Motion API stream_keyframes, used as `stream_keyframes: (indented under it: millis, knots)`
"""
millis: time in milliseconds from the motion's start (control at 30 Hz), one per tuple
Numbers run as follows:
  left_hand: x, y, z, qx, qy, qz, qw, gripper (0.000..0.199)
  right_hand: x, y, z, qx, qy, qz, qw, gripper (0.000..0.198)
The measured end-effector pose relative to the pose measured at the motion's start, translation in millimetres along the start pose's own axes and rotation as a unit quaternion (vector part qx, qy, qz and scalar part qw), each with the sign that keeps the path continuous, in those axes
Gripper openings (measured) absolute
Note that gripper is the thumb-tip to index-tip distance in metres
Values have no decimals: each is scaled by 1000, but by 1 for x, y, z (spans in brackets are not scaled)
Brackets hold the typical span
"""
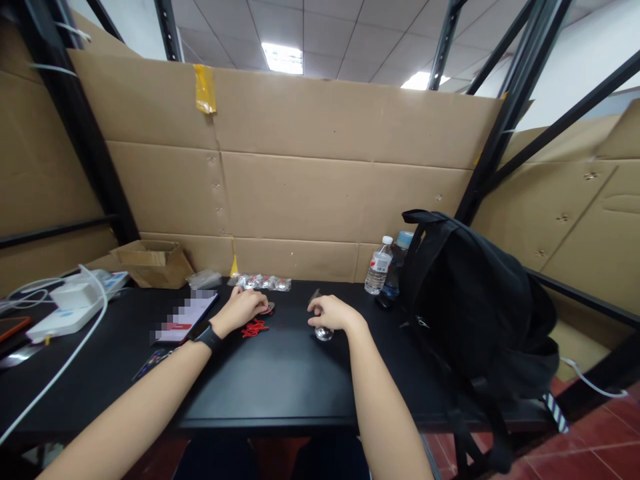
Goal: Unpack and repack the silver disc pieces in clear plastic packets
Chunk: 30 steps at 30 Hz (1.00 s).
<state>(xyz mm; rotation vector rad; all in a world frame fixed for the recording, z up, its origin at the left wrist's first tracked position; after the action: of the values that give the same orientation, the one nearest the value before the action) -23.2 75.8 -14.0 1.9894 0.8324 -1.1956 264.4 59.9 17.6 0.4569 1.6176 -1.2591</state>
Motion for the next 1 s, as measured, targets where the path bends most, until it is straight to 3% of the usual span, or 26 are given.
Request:
stream_keyframes:
  millis: [167,300,467,600,767,1000]
  knots:
    - [0,3,0,-9,10,30,999,15,6,-13,-3,-44,38,-19,998,31]
    - [-8,16,-2,-4,31,85,996,15,17,-31,-9,-121,134,-64,981,53]
    - [-11,41,-3,46,90,150,984,14,33,-49,-14,-160,167,-149,961,72]
    - [-4,49,-3,51,108,190,974,14,34,-54,-14,-156,158,-170,960,67]
    - [3,49,-2,51,87,202,974,15,32,-52,-13,-141,151,-194,959,56]
    - [0,50,-1,45,78,164,982,13,30,-50,-14,-139,142,-167,966,49]
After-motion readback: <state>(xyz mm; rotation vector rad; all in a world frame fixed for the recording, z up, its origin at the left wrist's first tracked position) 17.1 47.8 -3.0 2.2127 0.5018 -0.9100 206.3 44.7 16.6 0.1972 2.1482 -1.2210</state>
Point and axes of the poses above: each hand's wrist, its own z-axis away from the middle knuckle, its own x-axis out of the palm, y = z × x, the point moved 3 cm from there along -z, towards the middle knuckle, and after that the axes turned 5 degrees about x, right-handed, at the moved point
